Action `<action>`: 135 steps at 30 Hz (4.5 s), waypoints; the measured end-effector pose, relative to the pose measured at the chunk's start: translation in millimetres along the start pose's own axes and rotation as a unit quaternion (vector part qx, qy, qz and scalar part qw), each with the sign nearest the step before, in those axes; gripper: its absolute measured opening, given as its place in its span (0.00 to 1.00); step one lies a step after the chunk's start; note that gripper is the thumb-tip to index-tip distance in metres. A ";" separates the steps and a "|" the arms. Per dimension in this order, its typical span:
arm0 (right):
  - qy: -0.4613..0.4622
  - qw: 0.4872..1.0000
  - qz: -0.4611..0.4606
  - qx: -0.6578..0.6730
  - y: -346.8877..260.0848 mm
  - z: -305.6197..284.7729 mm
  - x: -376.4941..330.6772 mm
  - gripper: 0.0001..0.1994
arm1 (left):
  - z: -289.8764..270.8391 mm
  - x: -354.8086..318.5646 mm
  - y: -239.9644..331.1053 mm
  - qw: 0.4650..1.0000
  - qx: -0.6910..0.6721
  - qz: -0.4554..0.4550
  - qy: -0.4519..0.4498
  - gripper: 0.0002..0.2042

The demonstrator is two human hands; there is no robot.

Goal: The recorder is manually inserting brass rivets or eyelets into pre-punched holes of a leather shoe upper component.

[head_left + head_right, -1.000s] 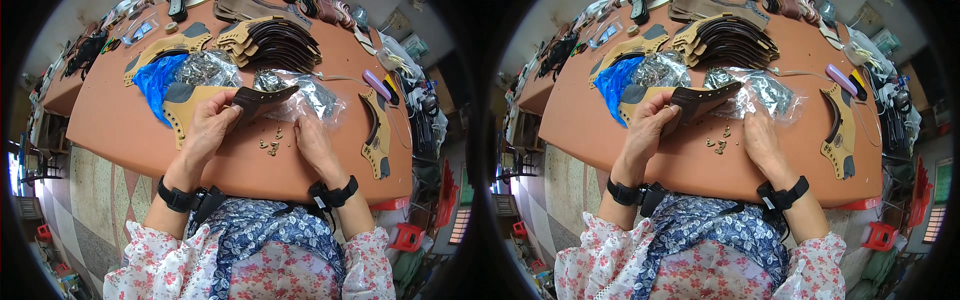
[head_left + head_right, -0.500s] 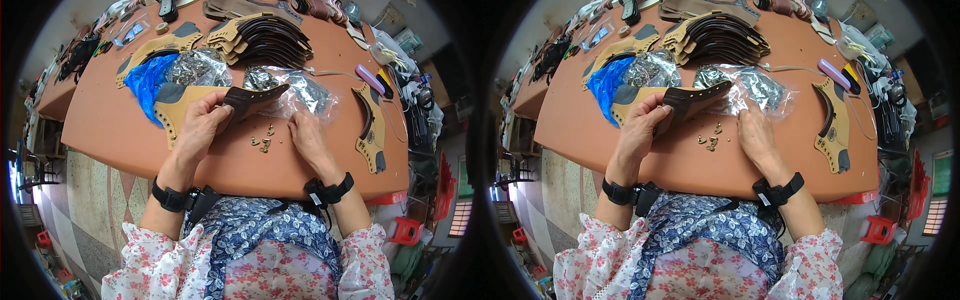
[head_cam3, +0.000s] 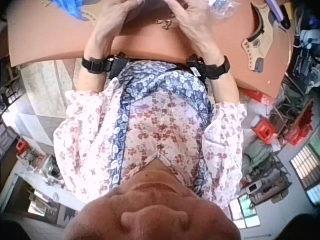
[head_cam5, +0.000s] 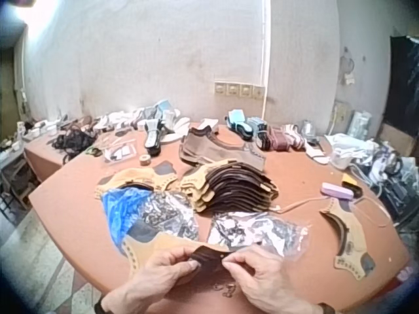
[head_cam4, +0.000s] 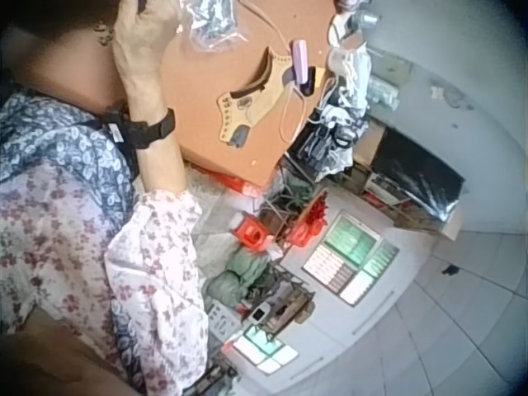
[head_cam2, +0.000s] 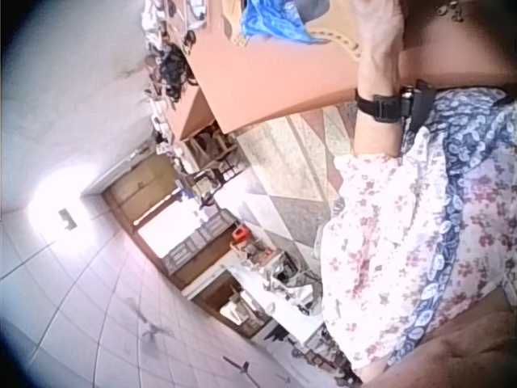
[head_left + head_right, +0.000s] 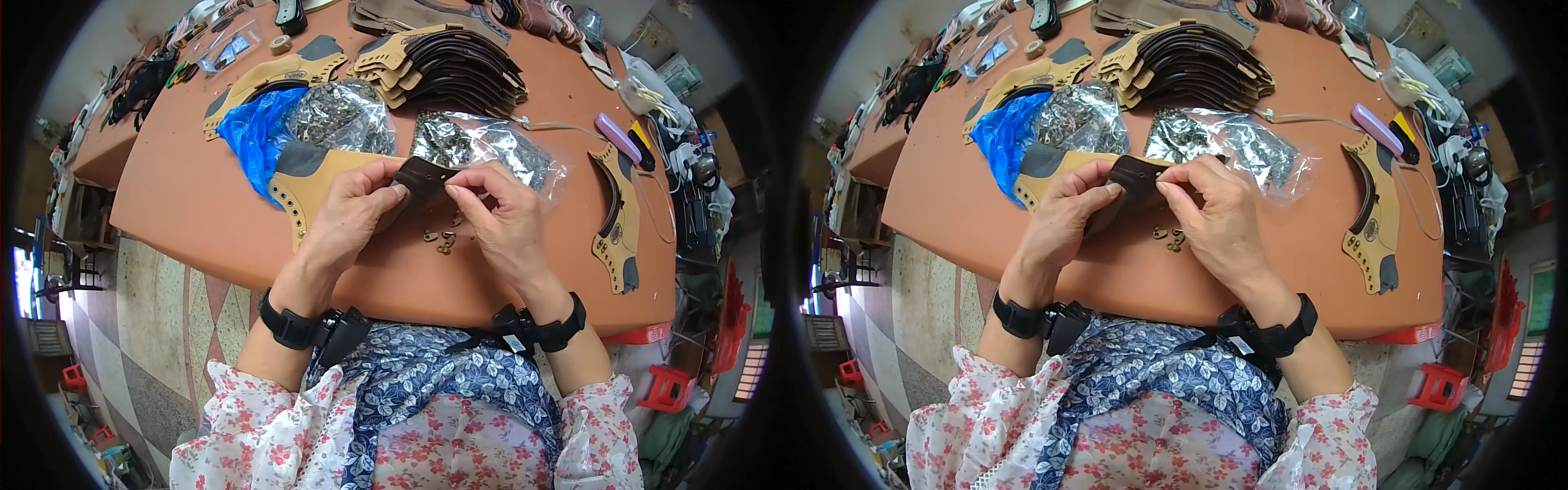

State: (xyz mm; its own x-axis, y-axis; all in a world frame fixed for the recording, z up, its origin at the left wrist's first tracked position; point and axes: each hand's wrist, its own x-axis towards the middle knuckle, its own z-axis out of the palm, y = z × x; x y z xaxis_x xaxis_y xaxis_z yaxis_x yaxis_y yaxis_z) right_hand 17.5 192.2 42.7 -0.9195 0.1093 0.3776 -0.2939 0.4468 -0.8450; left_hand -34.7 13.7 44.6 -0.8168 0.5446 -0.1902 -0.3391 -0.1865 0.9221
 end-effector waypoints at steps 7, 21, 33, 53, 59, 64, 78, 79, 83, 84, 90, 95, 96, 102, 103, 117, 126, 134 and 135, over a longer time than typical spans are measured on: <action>0.016 0.998 -0.050 -0.017 -4.6 12.4 4.4 0.03 | -0.8 1.3 -6.7 0.999 -0.006 0.010 -0.039 0.13; 0.030 0.998 -0.053 -0.019 1.3 17.3 3.4 0.04 | 2.0 1.9 -15.2 0.996 0.069 0.045 -0.026 0.12; 0.008 0.999 0.012 -0.035 2.2 11.4 3.3 0.07 | 4.2 2.7 -14.2 0.987 0.143 0.062 -0.041 0.12; -0.118 0.984 0.130 -0.019 3.4 -4.9 12.3 0.09 | 3.1 1.7 -21.9 0.982 0.168 0.073 -0.048 0.11; -0.003 0.986 -0.092 -0.138 5.7 9.5 -1.4 0.07 | 1.8 4.7 -23.9 0.988 0.137 0.069 -0.023 0.08; 0.023 0.963 -0.163 -0.213 0.9 15.5 -7.9 0.03 | 2.4 2.1 -26.8 0.990 0.129 0.061 -0.002 0.08; -0.017 1.000 0.004 0.009 10.6 7.2 -0.7 0.04 | 0.9 5.1 -22.4 0.999 0.006 -0.028 0.020 0.06; -0.019 1.000 -0.001 0.002 8.9 7.4 -0.7 0.03 | 0.4 5.3 -22.9 0.999 0.004 -0.028 0.018 0.05; -0.012 0.999 -0.029 -0.017 9.3 11.1 -0.1 0.04 | -0.1 6.1 -24.1 1.000 0.007 -0.025 0.015 0.06; -0.007 0.999 -0.037 -0.023 10.2 12.4 -0.1 0.04 | 0.0 6.0 -24.2 1.000 0.011 -0.019 0.016 0.06; -0.006 1.000 -0.008 -0.021 12.6 13.3 -1.6 0.03 | 1.4 6.8 -27.3 0.999 0.037 -0.004 0.009 0.06; -0.012 0.999 -0.004 -0.029 11.9 11.8 -1.5 0.03 | 0.7 6.0 -28.8 0.997 0.074 0.009 0.009 0.07; -0.010 0.999 -0.010 -0.032 12.1 12.1 -1.3 0.04 | 0.8 6.2 -29.2 0.998 0.065 0.011 0.008 0.07; 0.020 0.997 -0.057 -0.049 12.8 16.8 -3.8 0.03 | 1.2 6.5 -27.6 0.999 0.039 0.009 0.008 0.06; 0.021 0.997 -0.052 -0.046 13.4 17.1 -4.0 0.03 | 0.8 6.7 -27.8 0.999 0.042 0.009 0.007 0.06; 0.024 0.995 -0.069 -0.074 11.6 16.9 -2.8 0.02 | 1.6 6.1 -26.5 0.999 0.028 -0.009 0.015 0.06; 0.009 0.997 -0.050 -0.055 11.1 15.8 -1.5 0.02 | 0.9 5.6 -28.0 0.999 0.022 -0.006 0.023 0.07; 0.013 0.994 -0.059 -0.089 12.5 16.7 -2.5 0.01 | 0.8 7.2 -30.5 0.999 0.022 -0.007 0.023 0.07; 0.015 0.993 -0.066 -0.096 13.3 16.4 -2.2 0.01 | 2.0 6.8 -29.9 0.999 0.020 -0.008 0.027 0.07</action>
State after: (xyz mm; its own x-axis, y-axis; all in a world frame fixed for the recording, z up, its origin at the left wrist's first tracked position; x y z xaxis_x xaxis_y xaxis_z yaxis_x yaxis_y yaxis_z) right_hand 11.3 183.4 24.4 -0.8674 0.0632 0.4935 -0.3538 0.6190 -0.7012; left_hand -29.2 24.6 16.4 -0.8361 0.5018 -0.2216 -0.3336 -0.1445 0.9316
